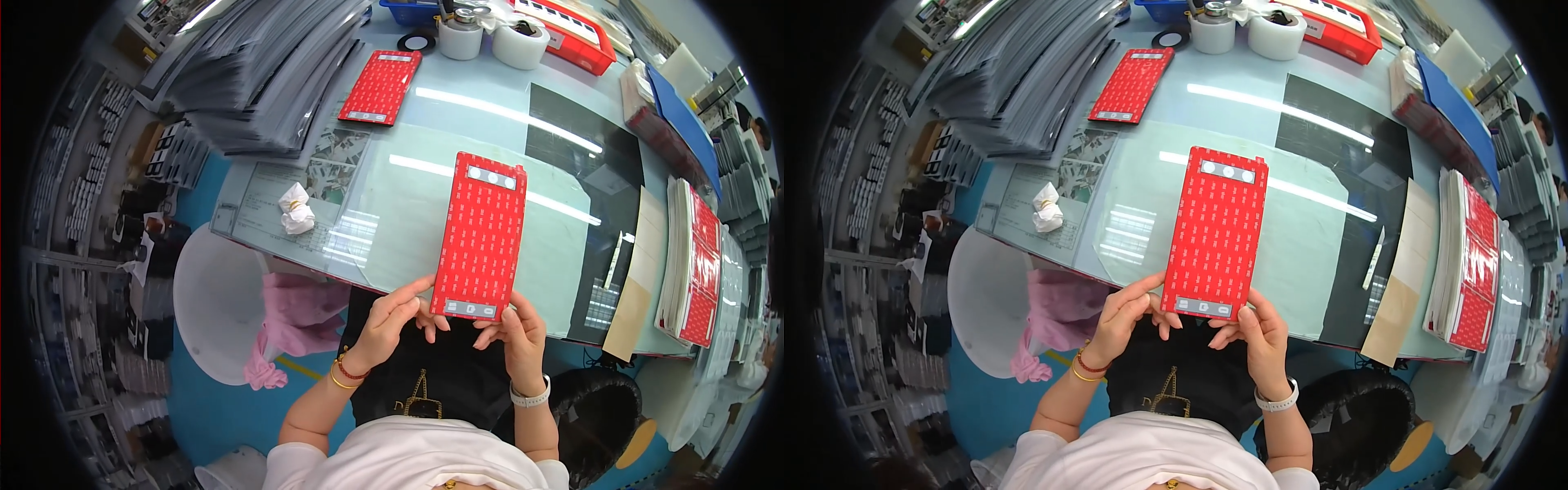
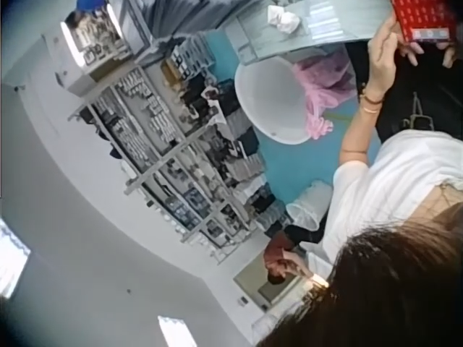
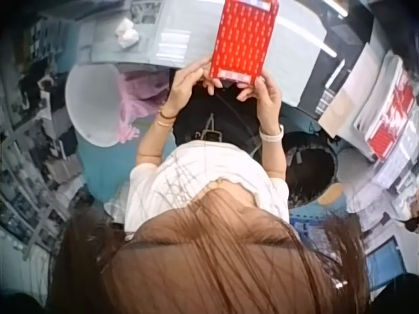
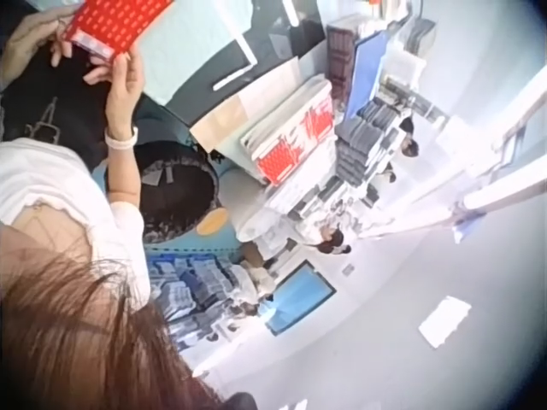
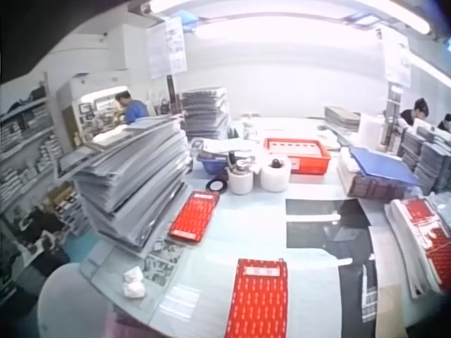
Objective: Assembling a tablet screen into a frame, cleaning the surface, and inserting it into a protective red sleeve.
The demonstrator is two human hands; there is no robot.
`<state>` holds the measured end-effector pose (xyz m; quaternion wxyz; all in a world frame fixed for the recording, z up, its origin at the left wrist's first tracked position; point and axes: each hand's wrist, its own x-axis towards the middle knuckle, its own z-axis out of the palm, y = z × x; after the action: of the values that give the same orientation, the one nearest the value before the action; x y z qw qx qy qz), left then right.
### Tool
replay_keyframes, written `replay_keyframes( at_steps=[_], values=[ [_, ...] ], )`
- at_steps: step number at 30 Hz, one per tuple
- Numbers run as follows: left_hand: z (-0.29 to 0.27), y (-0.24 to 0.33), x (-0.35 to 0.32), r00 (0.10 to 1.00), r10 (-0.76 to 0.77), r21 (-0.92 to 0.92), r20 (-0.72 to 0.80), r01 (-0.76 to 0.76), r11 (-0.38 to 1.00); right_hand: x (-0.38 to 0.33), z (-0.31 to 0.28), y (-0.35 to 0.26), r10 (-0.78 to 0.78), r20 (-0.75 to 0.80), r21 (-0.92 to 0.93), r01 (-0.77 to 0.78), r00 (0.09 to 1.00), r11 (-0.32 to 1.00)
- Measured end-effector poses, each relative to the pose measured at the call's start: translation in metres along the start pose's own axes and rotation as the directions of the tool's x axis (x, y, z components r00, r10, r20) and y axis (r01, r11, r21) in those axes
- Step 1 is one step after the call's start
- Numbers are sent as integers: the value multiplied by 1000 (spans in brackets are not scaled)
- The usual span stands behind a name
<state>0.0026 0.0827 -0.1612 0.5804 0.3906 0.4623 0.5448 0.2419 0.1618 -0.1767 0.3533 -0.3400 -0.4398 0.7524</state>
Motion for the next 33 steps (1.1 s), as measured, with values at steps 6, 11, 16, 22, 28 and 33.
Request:
replay_keyframes(
  at_steps=[6, 11, 16, 22, 28, 33],
  values=[
    [7, -4, 0, 996, -44, 80, -82, 51, 996, 1, 2, 0, -8, -14, -36, 7, 1000, 999],
    [14, -8, 1, 994, 20, 96, -105, -10, 995, 1, 8, -1, -41, -49, -38, 40, 998, 999],
    [19, -9, 8, 980, 103, 137, -170, -80, 987, 1, 4, 3, -30, -16, -65, 29, 999, 997],
    [3, -9, 9, 957, 129, 162, -260, -88, 983, -4, 3, 7, 16, 96, -59, -11, 995, 998],
    [3, 3, 15, 954, 110, 99, -280, -85, 991, -6, 6, 5, 88, 145, -17, -86, 985, 996],
    [2, -2, 15, 953, 97, 176, -286, -47, 983, -1, -3, -2, 80, 135, -50, -74, 988, 996]
  ],
)
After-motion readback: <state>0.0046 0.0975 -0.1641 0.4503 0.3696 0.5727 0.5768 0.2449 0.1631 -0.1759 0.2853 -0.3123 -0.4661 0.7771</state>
